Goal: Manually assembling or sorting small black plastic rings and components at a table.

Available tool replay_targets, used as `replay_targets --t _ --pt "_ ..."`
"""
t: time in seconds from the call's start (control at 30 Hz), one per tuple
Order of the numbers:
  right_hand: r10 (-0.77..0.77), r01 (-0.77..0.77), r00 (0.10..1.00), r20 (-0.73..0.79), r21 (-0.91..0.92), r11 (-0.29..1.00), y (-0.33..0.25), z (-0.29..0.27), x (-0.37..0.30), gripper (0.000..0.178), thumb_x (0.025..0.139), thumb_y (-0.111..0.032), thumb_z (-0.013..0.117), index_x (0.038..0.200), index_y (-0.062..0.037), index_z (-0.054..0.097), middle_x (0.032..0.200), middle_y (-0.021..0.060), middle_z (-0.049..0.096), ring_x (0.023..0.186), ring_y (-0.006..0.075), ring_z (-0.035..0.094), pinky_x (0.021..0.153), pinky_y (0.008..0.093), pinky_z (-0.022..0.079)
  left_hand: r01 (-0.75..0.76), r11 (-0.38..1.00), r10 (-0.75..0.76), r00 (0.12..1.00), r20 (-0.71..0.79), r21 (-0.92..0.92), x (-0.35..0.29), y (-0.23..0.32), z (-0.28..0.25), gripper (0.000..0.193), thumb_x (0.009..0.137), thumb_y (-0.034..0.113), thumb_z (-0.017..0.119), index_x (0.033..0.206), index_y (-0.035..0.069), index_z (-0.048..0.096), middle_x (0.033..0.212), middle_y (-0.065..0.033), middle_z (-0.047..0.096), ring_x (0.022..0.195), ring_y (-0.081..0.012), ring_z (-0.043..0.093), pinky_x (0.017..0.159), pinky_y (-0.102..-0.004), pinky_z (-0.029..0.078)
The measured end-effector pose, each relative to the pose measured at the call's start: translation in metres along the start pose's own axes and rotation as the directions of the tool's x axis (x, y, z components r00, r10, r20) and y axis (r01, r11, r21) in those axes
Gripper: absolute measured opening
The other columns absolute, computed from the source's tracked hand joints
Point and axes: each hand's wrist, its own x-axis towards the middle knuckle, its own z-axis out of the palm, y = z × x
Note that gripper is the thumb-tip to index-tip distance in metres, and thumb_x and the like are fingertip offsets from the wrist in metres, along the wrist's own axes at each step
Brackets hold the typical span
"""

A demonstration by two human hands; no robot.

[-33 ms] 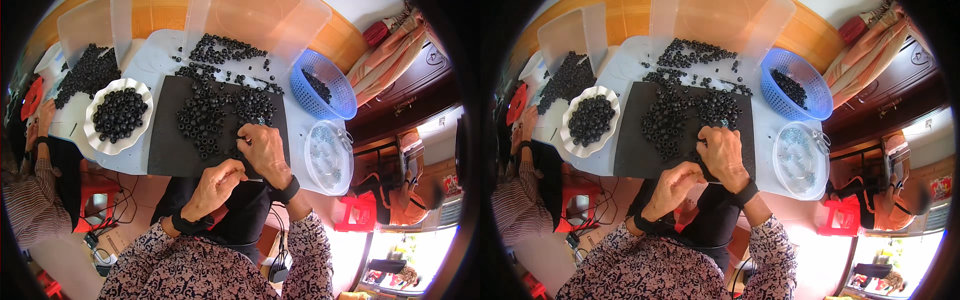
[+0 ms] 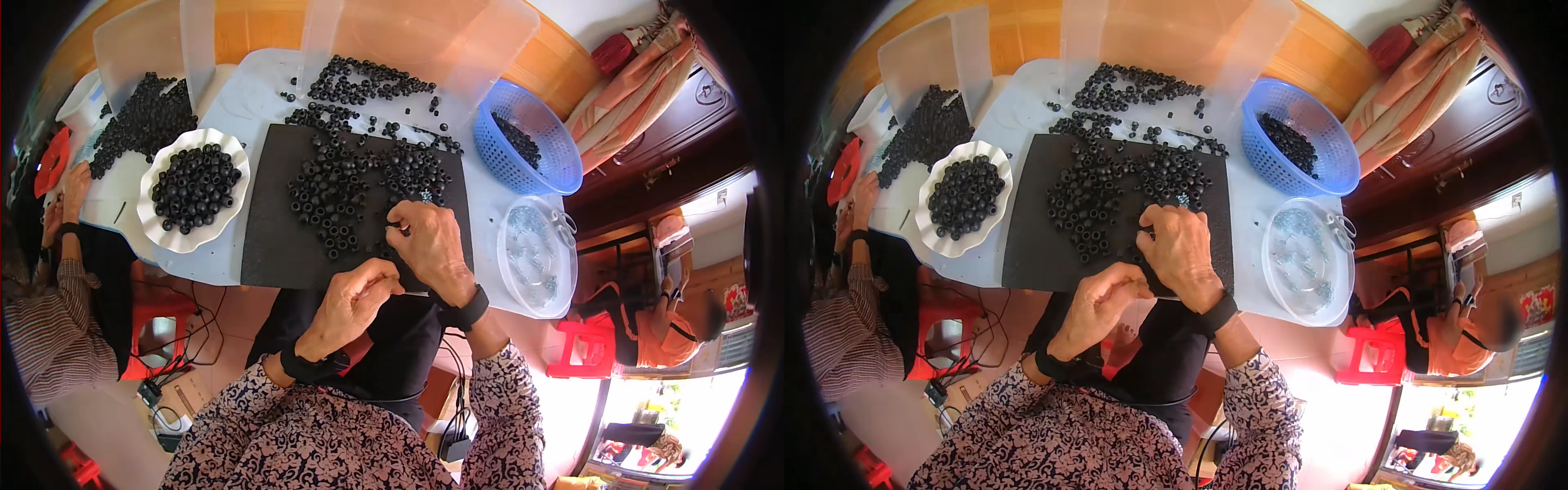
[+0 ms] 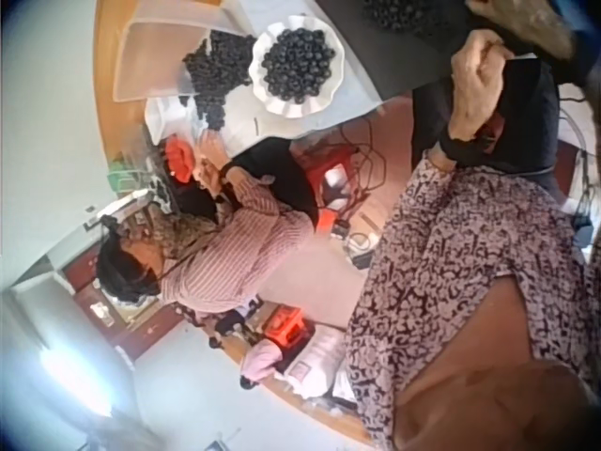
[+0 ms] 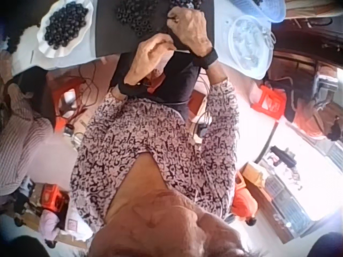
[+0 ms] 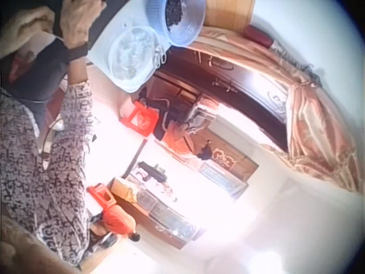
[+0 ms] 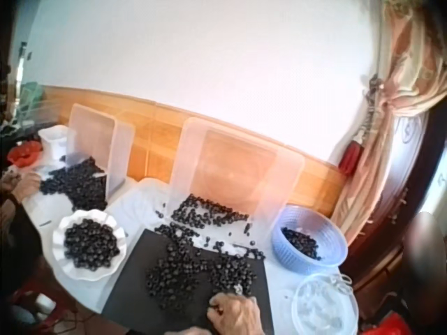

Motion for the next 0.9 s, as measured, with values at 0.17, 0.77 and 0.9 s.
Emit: replay_targets --t 0.17,0.77,0.9 --pt "0.182 -0.162 0.983 -0.011 0.409 0.898 -0.018 -0.008 -0.022 0.015 0.074 -0.004 0.069 0.089 -0.0031 0.067 0.08 0.0078 0.067 0.072 0.0198 0.067 0.068 0.032 0.052 -0.013 0.988 0.004 0.998 -0.059 -0.153 0.001 -0.002 0.0 0.018 0.098 0.01 0.051 0.109 -0.004 0.056 0.091 -0.0087 0.067 0.089 -0.0146 0.067 0.082 -0.0273 0.052" --pt "0.451 -0.237 0.892 0.032 0.883 0.405 -0.026 0.018 -0.082 0.015 0.085 0.006 0.063 0.098 0.0016 0.066 0.101 0.01 0.069 0.081 0.0134 0.069 0.074 0.0267 0.055 -0.076 0.995 0.083 0.989 -0.124 0.06 0.001 -0.004 0.01 0.022 0.094 0.001 0.055 0.115 -0.001 0.054 0.089 -0.0037 0.065 0.082 -0.0074 0.062 0.069 -0.0211 0.048" --pt "0.358 -0.126 0.927 -0.109 0.81 0.573 -0.025 0.017 -0.083 0.015 0.085 0.006 0.063 0.099 0.002 0.067 0.097 0.0097 0.068 0.077 0.015 0.069 0.071 0.0265 0.055 -0.062 0.998 0.066 0.989 -0.132 0.028 0.0 -0.005 0.011 0.021 0.093 0.0 0.056 0.114 -0.001 0.054 0.087 -0.0028 0.065 0.081 -0.0061 0.062 0.067 -0.0205 0.047"
